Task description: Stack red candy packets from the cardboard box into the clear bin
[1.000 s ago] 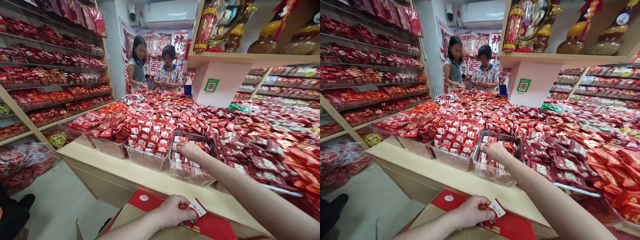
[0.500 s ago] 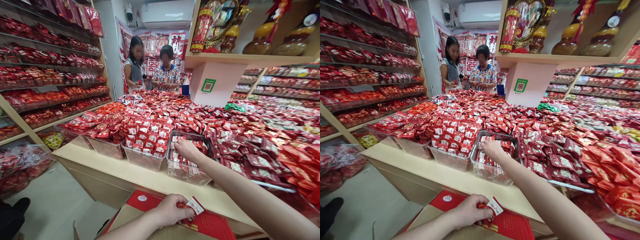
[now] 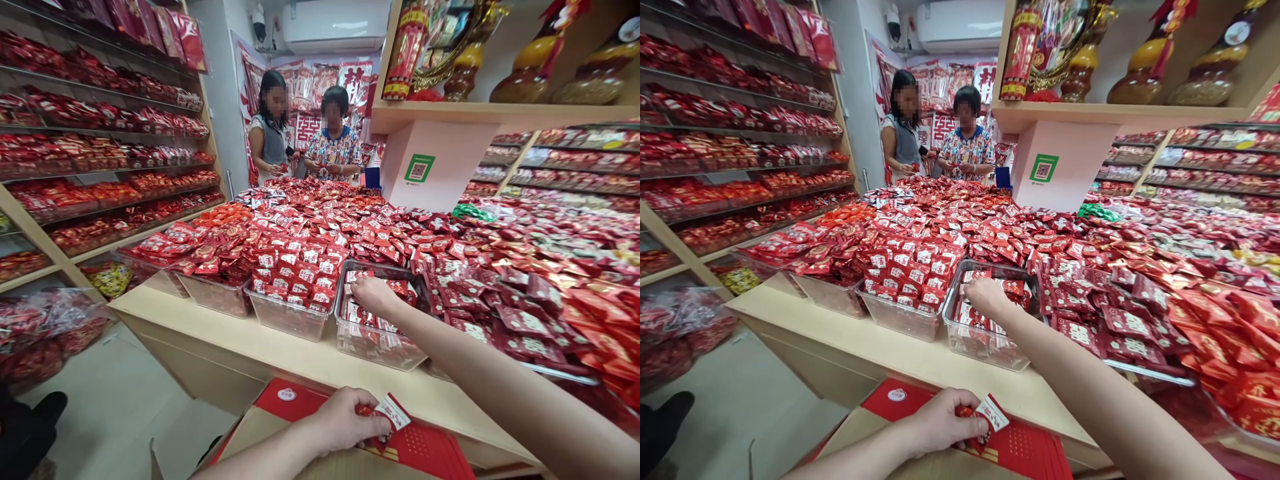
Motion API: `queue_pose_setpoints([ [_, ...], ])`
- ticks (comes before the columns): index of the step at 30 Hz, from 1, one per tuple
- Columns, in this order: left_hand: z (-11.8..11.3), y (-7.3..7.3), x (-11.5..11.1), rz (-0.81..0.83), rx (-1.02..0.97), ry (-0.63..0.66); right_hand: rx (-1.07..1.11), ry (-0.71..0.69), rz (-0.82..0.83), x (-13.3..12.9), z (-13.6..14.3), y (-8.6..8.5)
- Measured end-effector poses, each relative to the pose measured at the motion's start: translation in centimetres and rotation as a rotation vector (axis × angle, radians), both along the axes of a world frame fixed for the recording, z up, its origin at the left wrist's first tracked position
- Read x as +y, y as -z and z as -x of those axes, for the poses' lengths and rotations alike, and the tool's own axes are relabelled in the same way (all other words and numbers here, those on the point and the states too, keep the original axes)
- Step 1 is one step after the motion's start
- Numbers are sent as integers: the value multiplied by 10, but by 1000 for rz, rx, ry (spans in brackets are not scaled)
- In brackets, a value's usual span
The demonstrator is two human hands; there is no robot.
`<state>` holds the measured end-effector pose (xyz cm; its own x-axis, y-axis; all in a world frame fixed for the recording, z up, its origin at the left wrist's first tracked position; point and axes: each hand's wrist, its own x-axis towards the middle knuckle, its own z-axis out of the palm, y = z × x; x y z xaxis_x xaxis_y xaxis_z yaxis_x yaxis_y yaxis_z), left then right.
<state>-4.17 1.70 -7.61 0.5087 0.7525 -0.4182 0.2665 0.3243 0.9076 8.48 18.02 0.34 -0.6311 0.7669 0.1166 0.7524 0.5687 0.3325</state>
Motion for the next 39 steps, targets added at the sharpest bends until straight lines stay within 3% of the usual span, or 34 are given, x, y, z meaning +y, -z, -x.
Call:
queue_pose_setpoints([
  [9, 0, -6, -1, 8, 4, -2, 124, 57, -33, -10, -2, -5],
  [17, 0, -6, 0, 3, 7, 5, 183, 91, 24, -6, -8, 1],
  [23, 0, -6, 0, 5, 1, -5, 199, 232, 54, -4, -6, -2],
  [29, -1, -5, -1, 6, -9, -24, 258, 227, 27, -7, -5, -1],
  [32, -1, -5, 1, 7, -28, -48, 338, 220, -4, -8, -3, -10],
  [35, 1, -11, 4, -41, -160, -121, 474, 154, 6, -27, -2, -30],
  [37, 3, -16, 6, -60, -276, -175, 579, 63, 49, -56, -5, -39],
  [39, 4, -22, 6, -62, -355, -195, 686, -3, 111, -96, -10, -37],
])
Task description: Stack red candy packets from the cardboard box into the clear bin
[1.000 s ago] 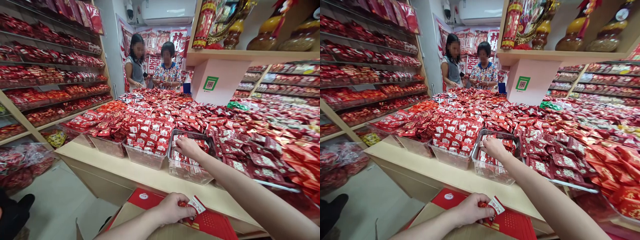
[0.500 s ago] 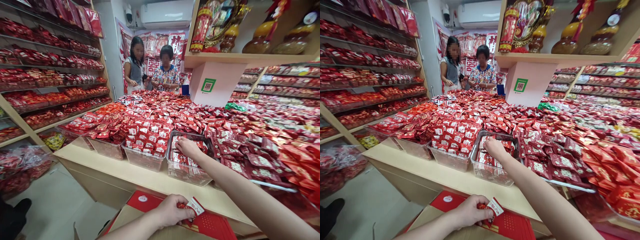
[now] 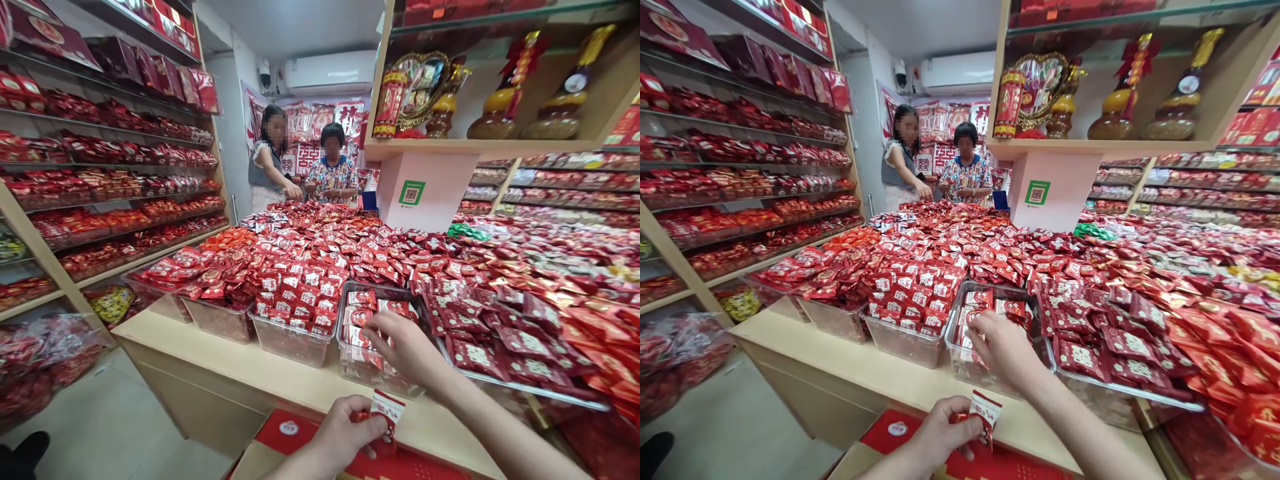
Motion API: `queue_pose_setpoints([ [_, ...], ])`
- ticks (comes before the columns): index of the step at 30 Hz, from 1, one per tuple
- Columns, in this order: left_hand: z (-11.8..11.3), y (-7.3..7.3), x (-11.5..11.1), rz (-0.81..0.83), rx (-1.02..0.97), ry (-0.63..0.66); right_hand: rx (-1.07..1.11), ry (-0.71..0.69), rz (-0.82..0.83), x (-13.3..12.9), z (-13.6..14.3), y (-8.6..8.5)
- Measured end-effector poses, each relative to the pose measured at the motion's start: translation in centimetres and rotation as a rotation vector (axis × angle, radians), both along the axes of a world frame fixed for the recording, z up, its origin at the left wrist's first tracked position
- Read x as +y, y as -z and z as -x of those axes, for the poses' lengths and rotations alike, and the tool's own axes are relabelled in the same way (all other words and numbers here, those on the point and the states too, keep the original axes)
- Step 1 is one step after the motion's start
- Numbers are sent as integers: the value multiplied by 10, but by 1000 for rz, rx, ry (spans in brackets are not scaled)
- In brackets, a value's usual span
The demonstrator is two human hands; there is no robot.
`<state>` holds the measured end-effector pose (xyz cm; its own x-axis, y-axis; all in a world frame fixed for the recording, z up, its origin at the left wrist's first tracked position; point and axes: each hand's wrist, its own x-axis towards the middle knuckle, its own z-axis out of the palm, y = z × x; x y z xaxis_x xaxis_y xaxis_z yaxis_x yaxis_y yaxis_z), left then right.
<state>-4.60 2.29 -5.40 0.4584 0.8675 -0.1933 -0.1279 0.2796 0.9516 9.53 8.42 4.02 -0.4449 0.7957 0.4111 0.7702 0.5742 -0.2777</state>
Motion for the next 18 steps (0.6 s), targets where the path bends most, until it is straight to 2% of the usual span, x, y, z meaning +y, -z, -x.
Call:
queue_pose_setpoints([
  [1, 1, -2, 0, -7, -28, 1, 59, -5, 20, -21, -3, 6],
  [3, 2, -6, -2, -26, -70, 10, 200, 79, 79, -60, -10, 27],
  [6, 1, -7, -4, -38, -79, 31, 458, 148, 360, -93, -19, 62],
  [9, -1, -5, -5, -9, -51, 71, 711, 148, 588, -97, -27, 79],
  [13, -2, -4, -4, -5, -48, 124, 1000, 236, 636, -89, -30, 79],
  [18, -2, -7, 0, -31, 7, 54, 1091, 211, 720, -88, -27, 80],
])
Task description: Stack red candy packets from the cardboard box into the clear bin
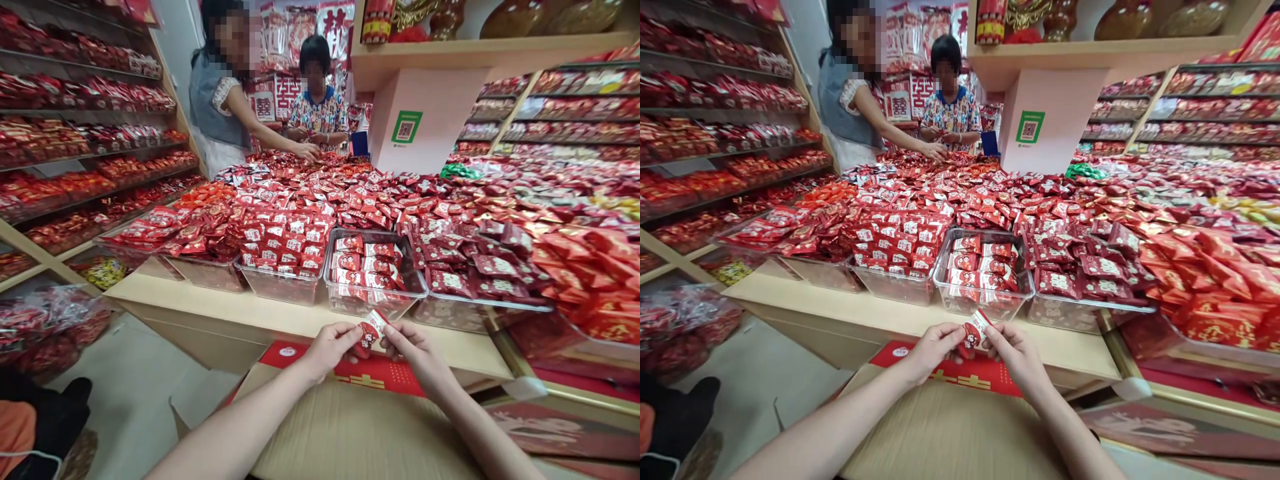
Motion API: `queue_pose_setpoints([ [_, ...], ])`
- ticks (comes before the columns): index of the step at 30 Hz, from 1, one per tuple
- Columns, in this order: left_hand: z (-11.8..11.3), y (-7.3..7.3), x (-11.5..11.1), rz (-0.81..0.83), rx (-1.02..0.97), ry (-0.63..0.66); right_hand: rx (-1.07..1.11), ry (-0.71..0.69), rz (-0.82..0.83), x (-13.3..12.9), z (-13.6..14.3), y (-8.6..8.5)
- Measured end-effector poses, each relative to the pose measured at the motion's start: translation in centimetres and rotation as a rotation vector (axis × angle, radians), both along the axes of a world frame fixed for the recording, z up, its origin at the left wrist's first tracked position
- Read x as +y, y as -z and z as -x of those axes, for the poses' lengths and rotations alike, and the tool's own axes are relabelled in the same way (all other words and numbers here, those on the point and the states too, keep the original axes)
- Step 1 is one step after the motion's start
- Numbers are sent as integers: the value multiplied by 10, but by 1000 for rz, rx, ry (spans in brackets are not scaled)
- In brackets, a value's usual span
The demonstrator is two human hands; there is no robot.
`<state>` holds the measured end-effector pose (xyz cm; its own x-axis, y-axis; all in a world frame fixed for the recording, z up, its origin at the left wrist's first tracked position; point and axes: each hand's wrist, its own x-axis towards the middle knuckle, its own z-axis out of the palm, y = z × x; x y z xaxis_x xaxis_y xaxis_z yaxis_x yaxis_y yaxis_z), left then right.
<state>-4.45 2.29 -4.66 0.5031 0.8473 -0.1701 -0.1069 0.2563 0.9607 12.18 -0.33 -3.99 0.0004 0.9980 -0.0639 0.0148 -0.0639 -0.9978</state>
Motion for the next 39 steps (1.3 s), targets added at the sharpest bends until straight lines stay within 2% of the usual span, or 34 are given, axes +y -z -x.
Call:
queue_pose_setpoints([
  [7, -1, 0, -1, 58, 25, 47, 11, 39, -5, 2, -3, 8],
  [13, -2, 6, -1, 41, 24, 16, 53, -136, -88, 2, 8, 11],
  [17, -2, 4, -1, 6, 40, 5, -54, -117, -145, -5, 9, 9],
  [19, -1, 2, 0, 10, 11, 7, -155, -59, -222, -5, 4, -3],
  [22, -1, 3, 0, 50, -23, -6, -415, 82, -388, 12, -7, -41],
  [24, -1, 4, 0, 58, -8, -20, -662, 136, -446, 40, -15, -72],
  [26, -1, 7, 1, 46, 25, -27, -942, 158, -436, 77, -19, -97],
  [27, -1, 8, 1, 40, 39, -29, -1059, 99, -430, 97, -20, -105],
  [29, -1, 11, 2, 26, 55, -30, -1277, -94, -400, 133, -20, -109],
  [31, 0, 12, 2, 3, 58, -33, -1416, -303, -374, 160, -18, -103],
  [34, 1, 12, 3, -12, 59, -47, -1549, -534, -272, 180, -15, -88],
  [37, 1, 10, 1, 0, 50, -45, -1647, -598, -179, 185, -15, -78],
  [39, 0, 9, 0, 0, 50, -29, -1652, -542, -237, 185, -17, -74],
])
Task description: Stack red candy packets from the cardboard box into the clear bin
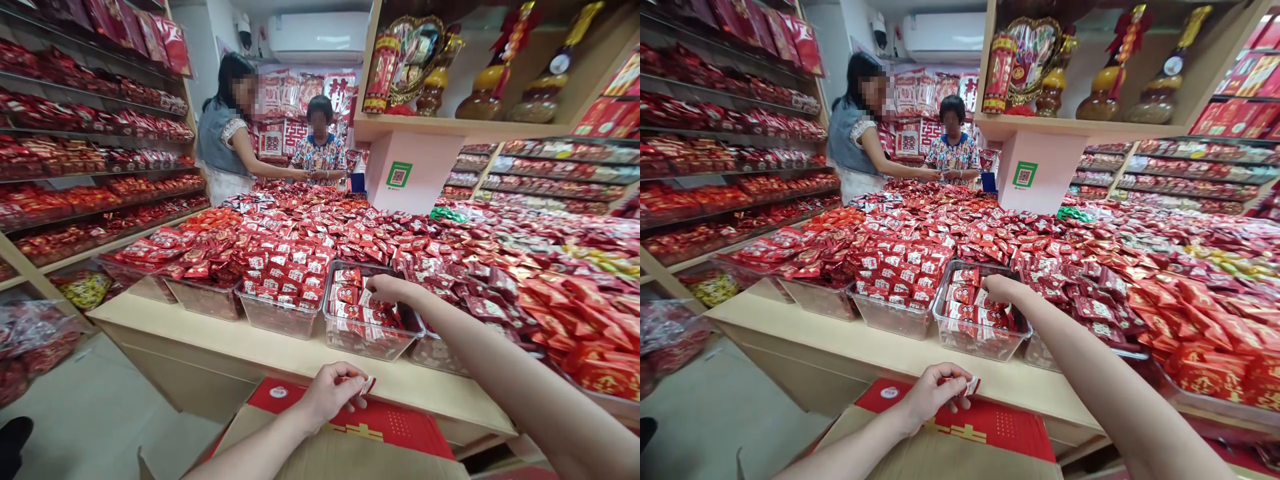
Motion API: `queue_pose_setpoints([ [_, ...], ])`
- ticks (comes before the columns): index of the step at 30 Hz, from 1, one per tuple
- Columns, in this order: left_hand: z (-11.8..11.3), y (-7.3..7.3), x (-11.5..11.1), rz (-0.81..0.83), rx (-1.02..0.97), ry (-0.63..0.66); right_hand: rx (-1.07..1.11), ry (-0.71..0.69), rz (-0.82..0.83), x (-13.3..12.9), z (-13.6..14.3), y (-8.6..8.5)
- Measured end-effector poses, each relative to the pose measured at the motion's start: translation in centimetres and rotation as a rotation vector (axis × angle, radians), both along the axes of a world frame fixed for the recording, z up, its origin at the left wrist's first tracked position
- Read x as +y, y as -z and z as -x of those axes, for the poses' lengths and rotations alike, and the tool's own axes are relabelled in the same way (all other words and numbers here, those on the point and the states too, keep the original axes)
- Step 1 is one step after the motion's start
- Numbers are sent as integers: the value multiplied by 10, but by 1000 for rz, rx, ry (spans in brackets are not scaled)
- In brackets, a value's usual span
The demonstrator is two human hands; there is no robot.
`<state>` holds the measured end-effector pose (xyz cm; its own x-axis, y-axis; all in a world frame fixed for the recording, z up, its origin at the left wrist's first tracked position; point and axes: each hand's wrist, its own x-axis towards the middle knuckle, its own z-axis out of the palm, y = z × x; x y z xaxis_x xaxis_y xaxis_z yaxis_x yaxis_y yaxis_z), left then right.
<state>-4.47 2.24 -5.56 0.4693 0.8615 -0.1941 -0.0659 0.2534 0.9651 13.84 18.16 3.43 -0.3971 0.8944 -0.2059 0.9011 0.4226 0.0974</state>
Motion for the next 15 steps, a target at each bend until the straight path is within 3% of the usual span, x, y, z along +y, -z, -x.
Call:
queue_pose_setpoints([
  [4, -1, 1, -2, -8, 31, 33, 93, 0, -216, -6, -3, 7],
  [9, -1, 3, -1, 3, 52, 50, 40, -87, -175, -17, -4, 16],
  [15, -2, 2, -1, 13, 75, 49, -54, -58, -268, -17, -2, 15],
])
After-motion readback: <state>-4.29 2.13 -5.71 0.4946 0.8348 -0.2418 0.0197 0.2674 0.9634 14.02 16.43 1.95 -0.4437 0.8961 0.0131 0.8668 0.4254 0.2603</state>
